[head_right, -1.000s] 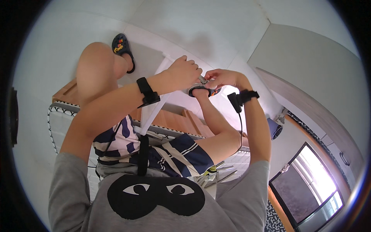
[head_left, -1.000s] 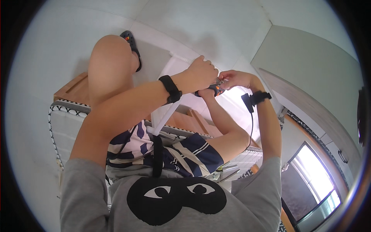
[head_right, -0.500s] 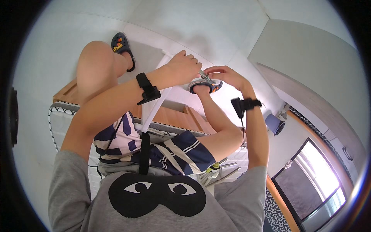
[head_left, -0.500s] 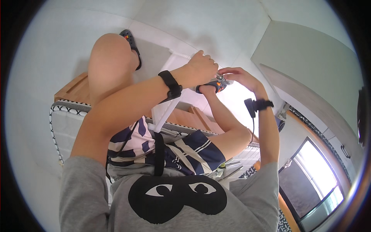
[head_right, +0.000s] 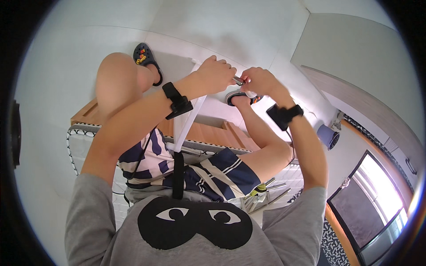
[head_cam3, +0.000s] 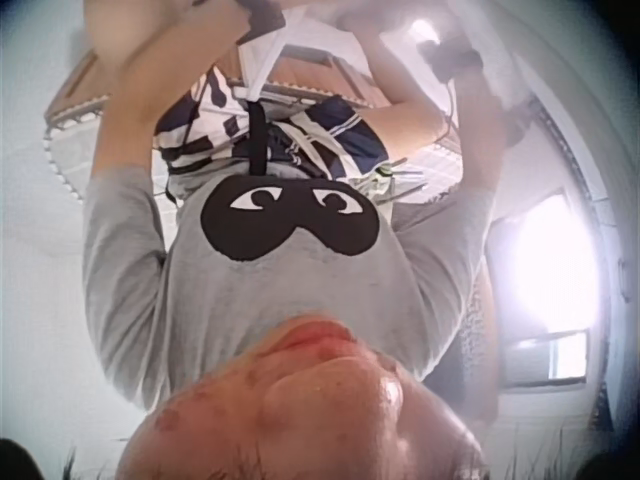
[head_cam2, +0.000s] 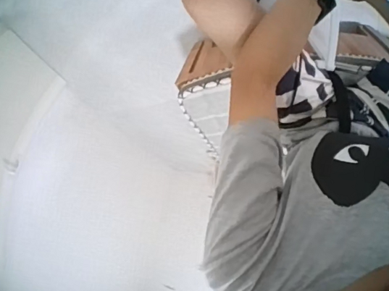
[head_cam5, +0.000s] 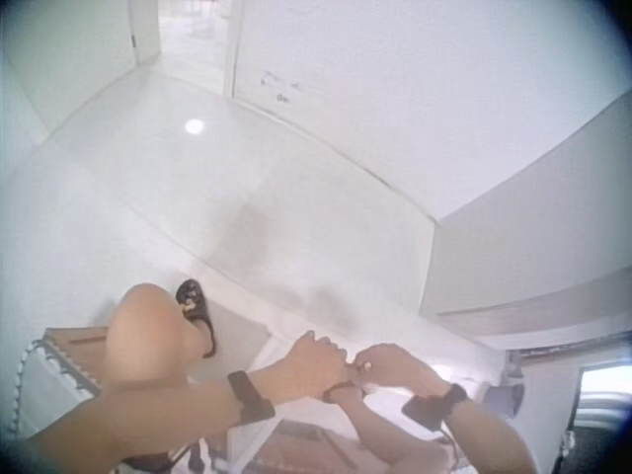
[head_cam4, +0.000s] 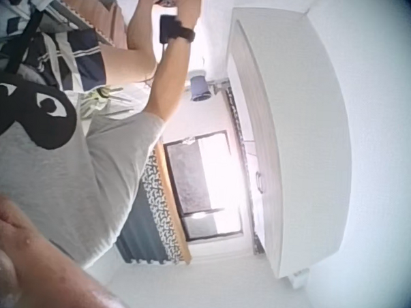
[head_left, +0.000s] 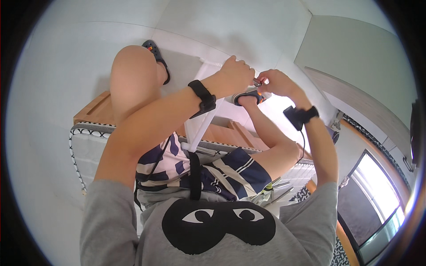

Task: Assembling a white metal frame component, likely a stool or shelf, by fitting metal tubes together.

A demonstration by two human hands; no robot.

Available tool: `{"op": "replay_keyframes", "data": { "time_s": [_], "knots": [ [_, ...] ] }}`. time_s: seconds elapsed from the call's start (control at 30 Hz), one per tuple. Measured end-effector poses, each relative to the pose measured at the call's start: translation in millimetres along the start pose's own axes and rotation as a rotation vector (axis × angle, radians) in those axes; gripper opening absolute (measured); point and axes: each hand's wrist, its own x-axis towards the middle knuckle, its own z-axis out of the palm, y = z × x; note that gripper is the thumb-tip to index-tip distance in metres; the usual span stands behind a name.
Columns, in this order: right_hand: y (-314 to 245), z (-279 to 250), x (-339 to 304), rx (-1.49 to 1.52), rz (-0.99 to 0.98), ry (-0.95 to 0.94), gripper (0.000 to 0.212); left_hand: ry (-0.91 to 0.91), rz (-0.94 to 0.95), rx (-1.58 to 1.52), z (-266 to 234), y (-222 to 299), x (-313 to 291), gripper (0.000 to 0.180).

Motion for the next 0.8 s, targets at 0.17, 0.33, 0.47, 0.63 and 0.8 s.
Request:
{"op": "replay_keyframes", "data": {
  "time_s": [0.17, 0.33, 0.47, 0.63, 0.8],
  "knots": [
    [-13.8, 62.7, -16.6, -0.369, -0.207, 0.694, 0.034, -0.055, -0.047, -0.087, -10.5, -6.8, -2.2, 0.026],
    [17.6, 36.9, -10.9, 0.723, -0.048, 0.216, 0.035, -0.032, -0.055, -0.055, -8.9, -7.3, -5.1, 0.028],
    [39.0, 20.3, 10.9, 1.049, -0.039, -0.061, 0.044, -0.013, -0.041, -0.090, -7.9, -10.4, -6.3, 0.030],
    [62.0, 38.6, 22.8, 1.368, 0.070, -0.544, 0.054, -0.088, -0.044, -0.105, -18.1, -12.4, -3.2, 0.031],
    [52.8, 55.8, 20.6, 1.570, 0.172, -0.443, 0.050, -0.113, -0.053, -0.109, -19.5, -15.2, -4.0, 0.031]
  ]
}}
